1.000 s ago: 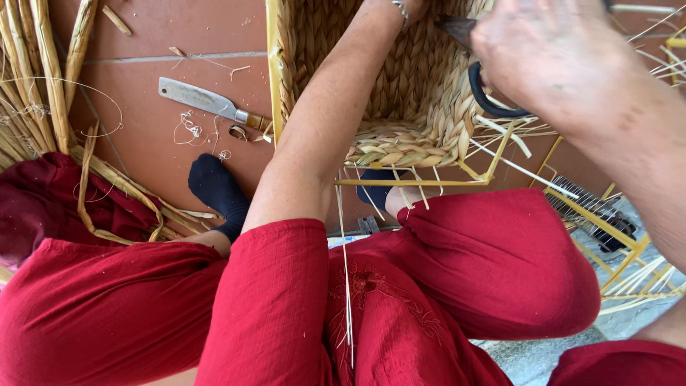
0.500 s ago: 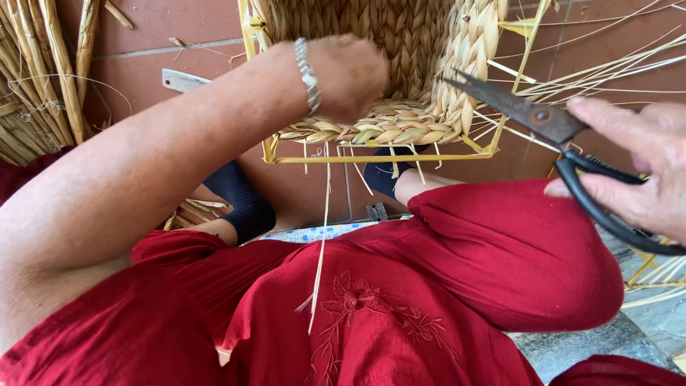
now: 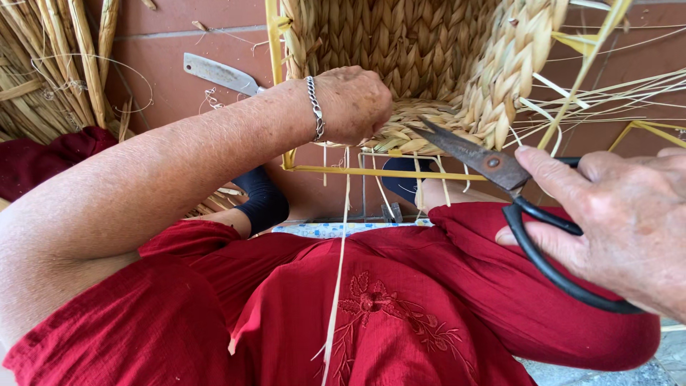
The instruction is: The person sits on the floor and weaves dried palm leaves into a basket frame. They trim excess strands with shears and continue weaving the sides and rim of the basket.
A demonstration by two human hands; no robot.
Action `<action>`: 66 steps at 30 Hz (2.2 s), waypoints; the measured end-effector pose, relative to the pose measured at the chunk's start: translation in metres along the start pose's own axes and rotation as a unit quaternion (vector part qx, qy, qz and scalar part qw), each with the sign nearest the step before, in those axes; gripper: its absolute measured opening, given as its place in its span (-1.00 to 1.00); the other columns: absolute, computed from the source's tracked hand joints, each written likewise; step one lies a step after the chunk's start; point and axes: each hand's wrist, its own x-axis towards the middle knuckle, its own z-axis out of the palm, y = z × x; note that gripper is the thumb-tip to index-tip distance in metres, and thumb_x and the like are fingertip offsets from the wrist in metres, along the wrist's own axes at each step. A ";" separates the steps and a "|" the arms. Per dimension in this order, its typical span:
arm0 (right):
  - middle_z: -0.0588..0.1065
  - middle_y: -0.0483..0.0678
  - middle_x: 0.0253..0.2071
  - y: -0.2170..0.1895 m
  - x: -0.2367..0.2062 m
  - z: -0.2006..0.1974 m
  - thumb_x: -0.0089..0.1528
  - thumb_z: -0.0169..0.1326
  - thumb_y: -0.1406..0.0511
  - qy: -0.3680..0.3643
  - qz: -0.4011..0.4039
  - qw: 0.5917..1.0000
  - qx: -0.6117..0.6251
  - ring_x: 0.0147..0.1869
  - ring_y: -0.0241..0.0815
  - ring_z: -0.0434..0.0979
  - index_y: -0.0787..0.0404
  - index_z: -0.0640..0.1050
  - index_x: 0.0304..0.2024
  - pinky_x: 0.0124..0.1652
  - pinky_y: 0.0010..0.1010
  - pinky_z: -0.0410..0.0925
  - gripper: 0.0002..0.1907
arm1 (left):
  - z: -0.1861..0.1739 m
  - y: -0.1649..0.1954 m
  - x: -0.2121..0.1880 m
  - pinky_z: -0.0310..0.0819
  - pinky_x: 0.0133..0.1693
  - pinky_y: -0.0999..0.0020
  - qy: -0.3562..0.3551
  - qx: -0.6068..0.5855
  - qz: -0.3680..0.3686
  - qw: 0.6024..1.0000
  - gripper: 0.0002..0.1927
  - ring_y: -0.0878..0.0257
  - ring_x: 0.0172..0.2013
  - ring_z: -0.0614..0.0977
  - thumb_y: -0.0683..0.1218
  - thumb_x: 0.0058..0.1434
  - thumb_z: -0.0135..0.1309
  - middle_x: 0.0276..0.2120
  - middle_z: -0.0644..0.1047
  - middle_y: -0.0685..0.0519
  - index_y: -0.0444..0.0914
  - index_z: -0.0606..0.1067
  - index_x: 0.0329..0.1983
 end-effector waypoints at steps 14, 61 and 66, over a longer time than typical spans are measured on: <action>0.64 -0.25 -0.21 -0.013 0.043 -0.008 -0.08 0.02 -0.40 -0.221 -0.012 0.975 0.007 -0.41 -0.22 0.69 -0.29 0.46 0.33 -0.40 -0.33 0.54 -0.04 | -0.006 -0.007 -0.011 0.54 0.01 0.10 0.024 0.042 -0.004 0.999 -0.76 -0.03 -0.04 0.66 -0.14 0.19 0.21 -0.10 0.60 -0.20 -0.32 0.61 -0.09; 0.41 -0.06 -0.64 -0.034 0.114 0.020 0.27 -0.23 -0.26 -0.177 0.052 0.837 0.515 -0.57 -0.19 0.44 0.10 0.59 -0.31 -0.52 -0.28 0.37 -0.33 | 0.001 -0.087 -0.135 0.25 -0.42 0.33 0.670 -0.067 -0.066 0.736 -0.80 0.27 -0.51 0.38 -0.11 0.64 0.13 -0.39 0.43 0.05 -0.28 0.47 -0.13; 0.44 -0.09 -0.66 -0.044 0.124 0.010 0.25 -0.30 -0.31 -0.164 0.026 0.848 0.504 -0.57 -0.23 0.48 0.15 0.52 -0.47 -0.50 -0.33 0.39 -0.24 | -0.021 -0.057 -0.118 0.37 -0.39 0.15 0.527 0.103 0.021 0.843 -0.86 0.10 -0.41 0.52 -0.27 0.40 0.14 -0.37 0.49 0.02 -0.19 0.59 -0.05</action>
